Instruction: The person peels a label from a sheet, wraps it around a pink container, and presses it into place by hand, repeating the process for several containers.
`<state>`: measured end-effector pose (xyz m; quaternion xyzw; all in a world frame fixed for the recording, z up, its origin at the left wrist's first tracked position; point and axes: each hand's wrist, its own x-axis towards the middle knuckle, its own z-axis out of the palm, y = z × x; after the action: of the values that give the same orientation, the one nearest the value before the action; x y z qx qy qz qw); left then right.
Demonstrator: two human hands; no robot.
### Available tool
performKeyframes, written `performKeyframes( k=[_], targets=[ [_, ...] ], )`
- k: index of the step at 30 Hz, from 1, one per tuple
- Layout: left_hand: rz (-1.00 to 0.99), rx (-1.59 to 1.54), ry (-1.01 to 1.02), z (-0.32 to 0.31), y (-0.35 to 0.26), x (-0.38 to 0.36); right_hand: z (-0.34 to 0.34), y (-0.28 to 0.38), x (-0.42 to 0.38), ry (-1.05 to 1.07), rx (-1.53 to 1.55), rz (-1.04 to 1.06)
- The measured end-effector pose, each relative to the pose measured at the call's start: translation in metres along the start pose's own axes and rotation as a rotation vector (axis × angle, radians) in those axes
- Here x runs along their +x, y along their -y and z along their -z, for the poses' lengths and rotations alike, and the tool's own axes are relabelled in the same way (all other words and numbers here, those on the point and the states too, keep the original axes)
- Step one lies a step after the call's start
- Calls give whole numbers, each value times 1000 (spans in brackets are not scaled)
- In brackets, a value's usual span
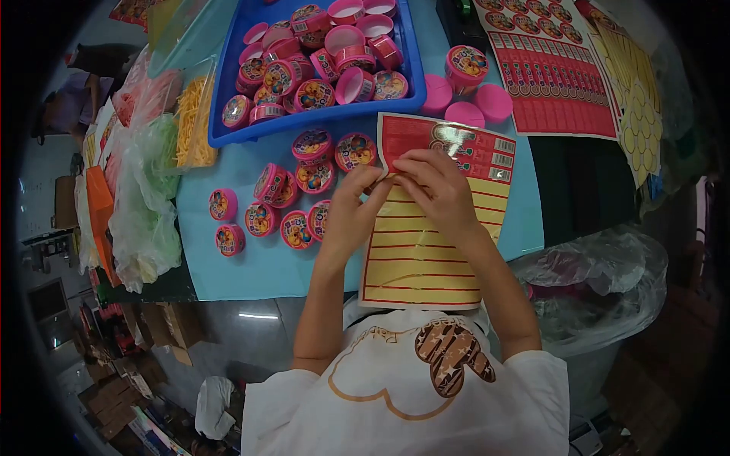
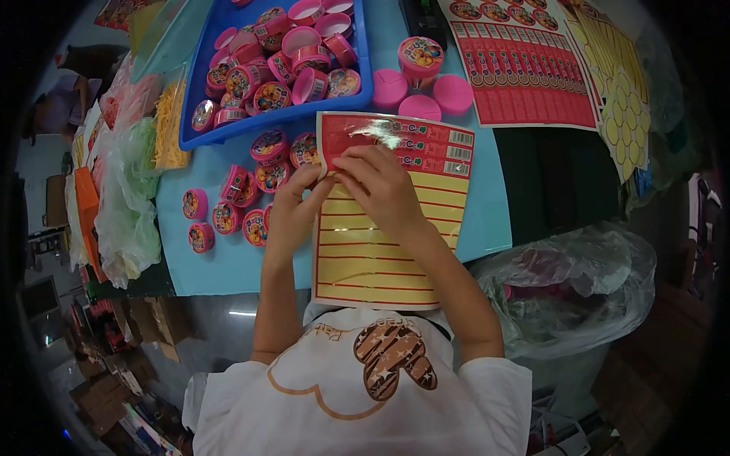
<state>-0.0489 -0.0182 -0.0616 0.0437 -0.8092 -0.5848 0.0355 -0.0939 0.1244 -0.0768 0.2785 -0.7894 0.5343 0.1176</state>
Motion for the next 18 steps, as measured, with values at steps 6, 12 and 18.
performKeyframes(
  k=[6, 12, 18],
  targets=[
    [-440, 357, -45, 11, -42, -18, 33, 42, 8, 43, -105, 308],
    [-505, 333, -56, 14, -63, -31, 48, 66, 8, 52, 3, 304],
    [-420, 191, -59, 15, -65, -39, 58, 74, 4, 26, 271, 17]
  ],
)
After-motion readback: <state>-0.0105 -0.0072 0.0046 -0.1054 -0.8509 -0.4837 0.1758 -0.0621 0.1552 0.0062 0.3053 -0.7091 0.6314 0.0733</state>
